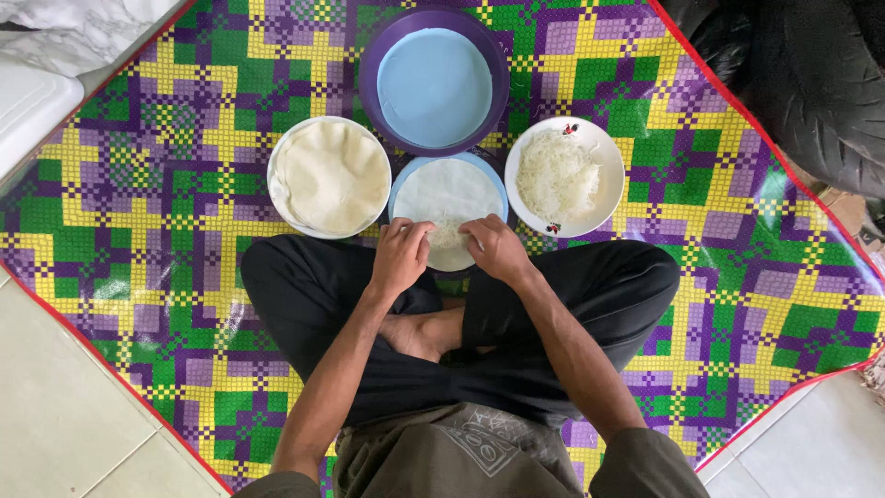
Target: Place shredded coconut filling onto a white circular base in a bowl while sitting on the floor.
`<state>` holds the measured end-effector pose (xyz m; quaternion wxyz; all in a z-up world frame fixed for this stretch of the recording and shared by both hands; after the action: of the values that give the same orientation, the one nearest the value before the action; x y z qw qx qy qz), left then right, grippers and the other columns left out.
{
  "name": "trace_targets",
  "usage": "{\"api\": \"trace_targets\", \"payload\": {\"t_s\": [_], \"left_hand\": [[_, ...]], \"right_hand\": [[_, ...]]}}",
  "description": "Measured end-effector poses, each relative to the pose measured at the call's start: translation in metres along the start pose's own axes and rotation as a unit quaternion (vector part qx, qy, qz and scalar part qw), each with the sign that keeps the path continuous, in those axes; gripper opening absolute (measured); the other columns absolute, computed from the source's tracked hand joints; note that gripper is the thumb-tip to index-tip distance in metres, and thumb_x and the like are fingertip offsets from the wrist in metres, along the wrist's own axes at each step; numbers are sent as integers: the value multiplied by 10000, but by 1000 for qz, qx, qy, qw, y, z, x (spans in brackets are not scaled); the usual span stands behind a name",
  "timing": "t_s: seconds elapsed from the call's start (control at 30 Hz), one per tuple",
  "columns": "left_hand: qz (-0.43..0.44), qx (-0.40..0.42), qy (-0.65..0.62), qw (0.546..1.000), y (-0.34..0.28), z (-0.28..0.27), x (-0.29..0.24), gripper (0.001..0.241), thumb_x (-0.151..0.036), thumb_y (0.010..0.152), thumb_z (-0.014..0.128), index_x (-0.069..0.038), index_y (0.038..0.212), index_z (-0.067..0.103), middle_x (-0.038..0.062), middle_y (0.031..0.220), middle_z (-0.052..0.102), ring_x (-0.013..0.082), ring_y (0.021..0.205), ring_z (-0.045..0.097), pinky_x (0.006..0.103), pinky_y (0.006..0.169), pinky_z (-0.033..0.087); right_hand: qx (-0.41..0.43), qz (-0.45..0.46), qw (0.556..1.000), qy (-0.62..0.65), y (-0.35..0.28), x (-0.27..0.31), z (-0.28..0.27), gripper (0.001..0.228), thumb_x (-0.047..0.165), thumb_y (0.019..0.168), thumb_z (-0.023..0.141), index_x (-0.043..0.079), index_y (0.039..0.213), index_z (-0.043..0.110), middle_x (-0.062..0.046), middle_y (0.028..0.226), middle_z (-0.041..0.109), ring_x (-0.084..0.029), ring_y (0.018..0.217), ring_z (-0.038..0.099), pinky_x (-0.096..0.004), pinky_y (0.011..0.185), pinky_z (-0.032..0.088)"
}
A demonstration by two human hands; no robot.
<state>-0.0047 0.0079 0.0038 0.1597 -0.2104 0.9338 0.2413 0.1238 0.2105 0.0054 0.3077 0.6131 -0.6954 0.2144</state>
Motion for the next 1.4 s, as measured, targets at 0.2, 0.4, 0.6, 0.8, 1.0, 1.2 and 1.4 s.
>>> {"api": "trace_targets", "payload": {"t_s": [0.2,0.4,0.6,0.8,1.0,1.2,1.4], "left_hand": [[-41,62,-39,996,14,-29,-8,428,-305,937,794,-116,1291,642,57,1187,586,229,1076,529,372,830,464],[-66,178,-25,981,11,-7,7,607,-355,915,837,-32,1376,608,106,1211,505,292,1111,553,433,911,512],[-95,210,-146,962,16,-6,11,455,-74,961,759,-15,1387,608,138,1154,583,349,1095,673,476,906,594],[-129,196,-219,947,9,-19,14,499,66,957,655,-28,1440,570,200,1151,642,370,1072,716,472,855,636],[-70,109,-165,978,14,-29,4,326,-4,985,643,-49,1308,657,128,1043,617,319,1034,684,484,902,563],[-34,60,-117,991,10,-8,-2,91,-77,1001,697,-139,1065,715,27,873,589,227,872,667,387,839,550],[-19,113,-36,993,12,2,-5,90,-92,1020,651,-123,1068,721,43,881,577,225,887,594,395,792,535]], "right_hand": [[16,20,999,-36,-6,-8,6,453,179,967,795,101,1382,632,-131,1004,636,-334,995,647,-522,795,594],[59,24,995,-75,3,-11,15,447,218,1009,773,38,1385,610,-155,1061,614,-364,1044,632,-506,805,602],[54,15,998,-3,6,-19,29,328,126,1058,692,48,1369,622,-177,1057,650,-386,1033,668,-527,824,618],[26,42,998,46,8,2,21,318,128,1050,667,126,1357,583,-131,1034,627,-350,1006,682,-533,769,624],[-25,-28,999,-32,6,13,9,164,69,1069,580,102,1149,718,-91,1027,591,-291,996,636,-450,775,597],[-32,-38,997,-51,6,3,20,131,126,1048,636,101,1076,761,-70,981,607,-275,976,643,-450,782,606],[-32,-34,999,-15,1,-11,29,77,99,1037,667,92,1092,720,-82,990,639,-299,981,677,-461,815,606]]}}
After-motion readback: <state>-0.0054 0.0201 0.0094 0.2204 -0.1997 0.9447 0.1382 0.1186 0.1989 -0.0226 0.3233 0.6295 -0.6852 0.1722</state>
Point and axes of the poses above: each hand's wrist, its own y-axis towards the middle knuckle, its own z-axis out of the palm, x = y × z, the point moved 1 cm from there along y, towards the middle knuckle
